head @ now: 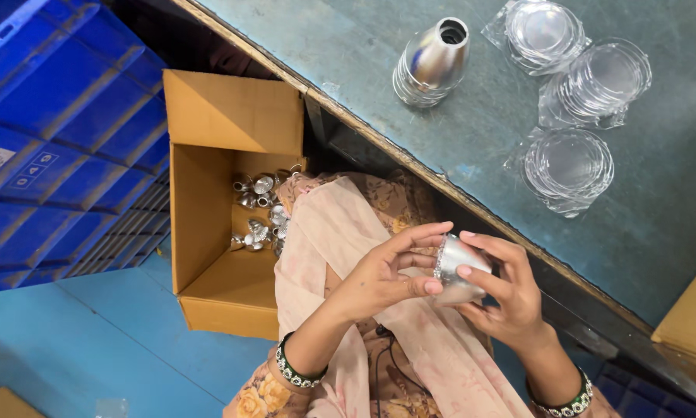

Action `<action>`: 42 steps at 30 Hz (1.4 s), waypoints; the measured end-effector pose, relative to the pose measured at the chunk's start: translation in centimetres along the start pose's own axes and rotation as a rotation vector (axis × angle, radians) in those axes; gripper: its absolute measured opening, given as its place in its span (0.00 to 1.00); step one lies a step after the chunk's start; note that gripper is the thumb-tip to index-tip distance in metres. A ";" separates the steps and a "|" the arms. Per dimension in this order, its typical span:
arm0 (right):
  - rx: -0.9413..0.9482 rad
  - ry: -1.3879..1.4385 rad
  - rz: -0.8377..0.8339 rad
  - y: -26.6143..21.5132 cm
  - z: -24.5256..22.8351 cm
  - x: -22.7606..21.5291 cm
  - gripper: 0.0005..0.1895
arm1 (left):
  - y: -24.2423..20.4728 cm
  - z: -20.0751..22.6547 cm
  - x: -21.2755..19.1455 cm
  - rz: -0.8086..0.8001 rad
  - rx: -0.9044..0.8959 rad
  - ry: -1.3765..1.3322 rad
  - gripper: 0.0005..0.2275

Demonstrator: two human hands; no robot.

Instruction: The person sits on the floor and repeatedly picks up a silver metal cone and a clear plastic diffuser, then presses them together to form a unit. The person places each assembled unit into a cardboard box. The person continues this process for multiple units.

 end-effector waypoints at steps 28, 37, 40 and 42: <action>-0.072 -0.078 -0.025 0.2 -1.0 -0.2 0.33 | -0.6 -0.4 0.1 -0.046 -0.029 -0.055 0.34; -0.061 -0.016 0.004 -0.5 -0.5 0.1 0.32 | -0.9 0.4 0.6 -0.051 0.019 -0.007 0.32; 0.001 0.067 -0.026 -0.4 0.4 0.8 0.35 | -0.8 1.7 0.7 0.055 0.065 0.197 0.31; 0.104 0.267 -0.035 -0.2 1.0 1.2 0.39 | -1.1 4.0 0.7 0.178 0.213 0.516 0.31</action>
Point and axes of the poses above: each hand's wrist, its own y-axis towards the middle knuckle, its own x-axis out of the palm, z = x × y, the point moved 9 cm from there along y, towards the middle knuckle, and after that the axes turned 10 degrees about y, right-handed, at the moved point
